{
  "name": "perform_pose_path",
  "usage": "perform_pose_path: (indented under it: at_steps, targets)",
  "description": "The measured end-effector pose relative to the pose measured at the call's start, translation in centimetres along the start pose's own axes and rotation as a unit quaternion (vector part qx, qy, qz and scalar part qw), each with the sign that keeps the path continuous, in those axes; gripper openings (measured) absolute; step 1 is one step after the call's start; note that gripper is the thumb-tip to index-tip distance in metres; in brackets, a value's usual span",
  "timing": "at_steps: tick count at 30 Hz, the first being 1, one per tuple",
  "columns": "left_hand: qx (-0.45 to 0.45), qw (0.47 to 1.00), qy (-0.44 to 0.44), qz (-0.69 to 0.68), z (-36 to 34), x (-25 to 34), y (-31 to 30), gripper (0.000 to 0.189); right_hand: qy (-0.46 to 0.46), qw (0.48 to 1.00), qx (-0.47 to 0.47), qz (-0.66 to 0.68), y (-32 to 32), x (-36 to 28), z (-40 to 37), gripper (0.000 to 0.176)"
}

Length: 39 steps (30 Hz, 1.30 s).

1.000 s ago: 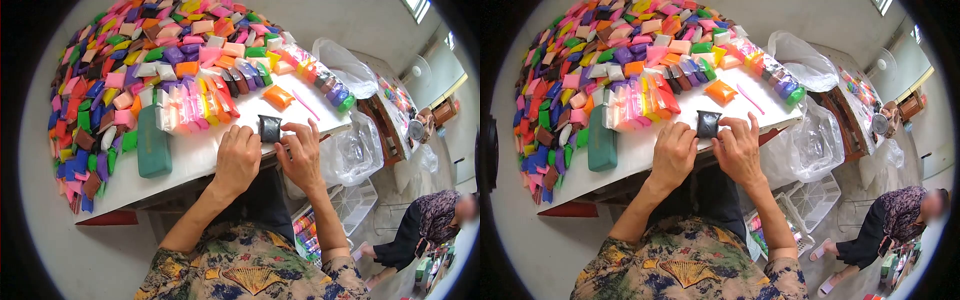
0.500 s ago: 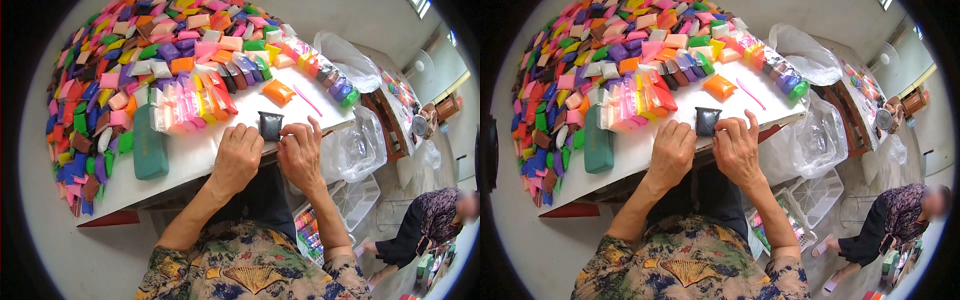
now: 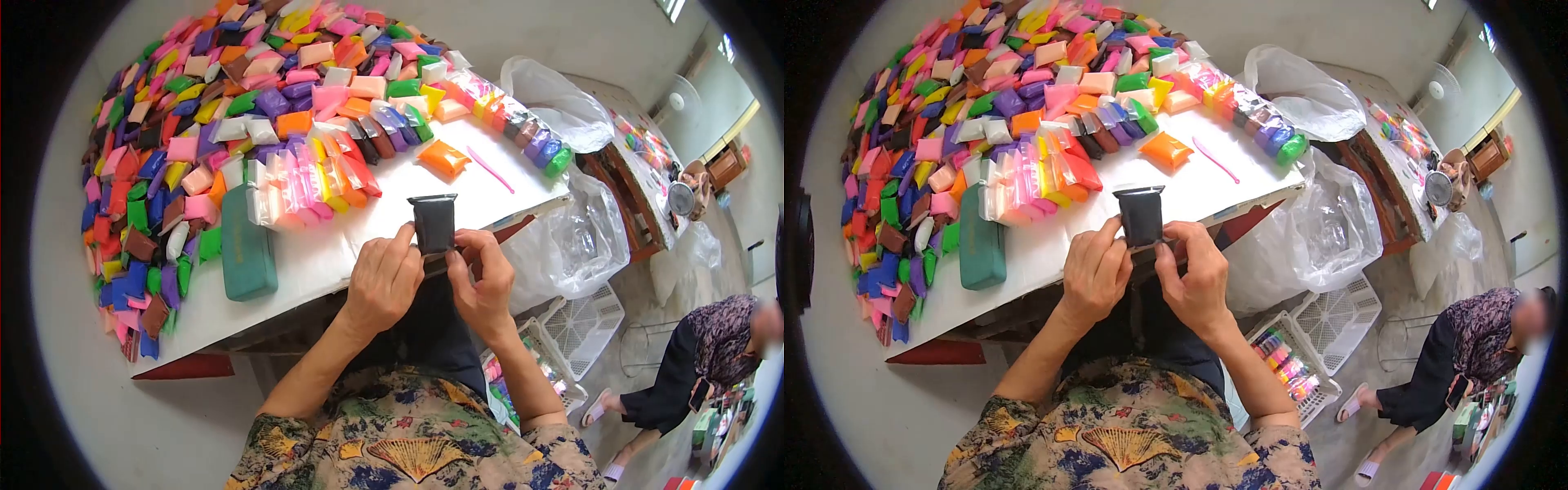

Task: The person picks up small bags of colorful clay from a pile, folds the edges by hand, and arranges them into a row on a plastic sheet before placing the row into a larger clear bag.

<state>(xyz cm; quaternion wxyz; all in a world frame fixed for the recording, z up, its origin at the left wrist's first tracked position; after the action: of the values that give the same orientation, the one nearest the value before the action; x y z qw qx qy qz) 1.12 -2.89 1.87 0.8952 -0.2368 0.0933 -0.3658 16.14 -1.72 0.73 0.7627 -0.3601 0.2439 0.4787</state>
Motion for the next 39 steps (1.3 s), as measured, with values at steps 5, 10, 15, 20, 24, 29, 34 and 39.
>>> perform_pose_path:
  at_steps: [5, 10, 15, 20, 24, 29, 34, 39]
  targets:
    - [0.034, 0.998, 0.049, 0.021, 0.1, -0.2, -0.8, 0.016, -0.036, 0.999, -0.013, -0.036, -1.0, -2.5, 0.8, 0.032]
    - [0.037, 0.996, 0.074, 0.025, -0.2, -0.2, -1.2, 0.016, 0.023, 0.999, -0.015, -0.041, -0.8, -3.2, 1.0, 0.044]
    - [0.052, 0.996, 0.066, -0.021, -0.6, -0.5, -1.3, 0.016, 0.049, 0.998, -0.013, 0.041, 0.6, -2.1, 1.1, 0.052]
    - [0.028, 0.996, 0.057, -0.069, -0.9, -0.5, -1.6, 0.017, 0.075, 0.992, -0.046, 0.094, 1.5, -1.7, 1.6, 0.054]
    - [0.026, 0.997, 0.038, -0.07, -0.1, -1.1, -1.3, 0.02, 0.061, 0.992, -0.076, 0.075, 2.2, -0.7, 4.3, 0.053]
    - [0.029, 0.994, -0.063, -0.088, -1.0, -2.2, -1.9, 0.023, 0.005, 0.99, -0.143, 0.012, 4.9, 2.0, 8.3, 0.052]
    - [0.014, 0.987, -0.115, -0.111, -1.9, -3.0, -1.8, 0.026, -0.059, 0.978, -0.194, -0.037, 7.6, 2.9, 9.7, 0.049]
    - [-0.002, 0.985, -0.133, -0.114, -1.6, -2.7, -1.8, 0.024, -0.034, 0.979, -0.2, -0.022, 8.5, 2.8, 10.1, 0.045]
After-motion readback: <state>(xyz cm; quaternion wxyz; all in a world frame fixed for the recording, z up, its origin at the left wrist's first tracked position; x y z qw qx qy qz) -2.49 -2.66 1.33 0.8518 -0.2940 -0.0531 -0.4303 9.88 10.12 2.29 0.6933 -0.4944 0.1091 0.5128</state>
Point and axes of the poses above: each hand's wrist, its own z-axis towards the middle knuckle, its own y-axis out of the palm, x = y × z, the point moved 5 cm from there along z, towards the middle knuckle
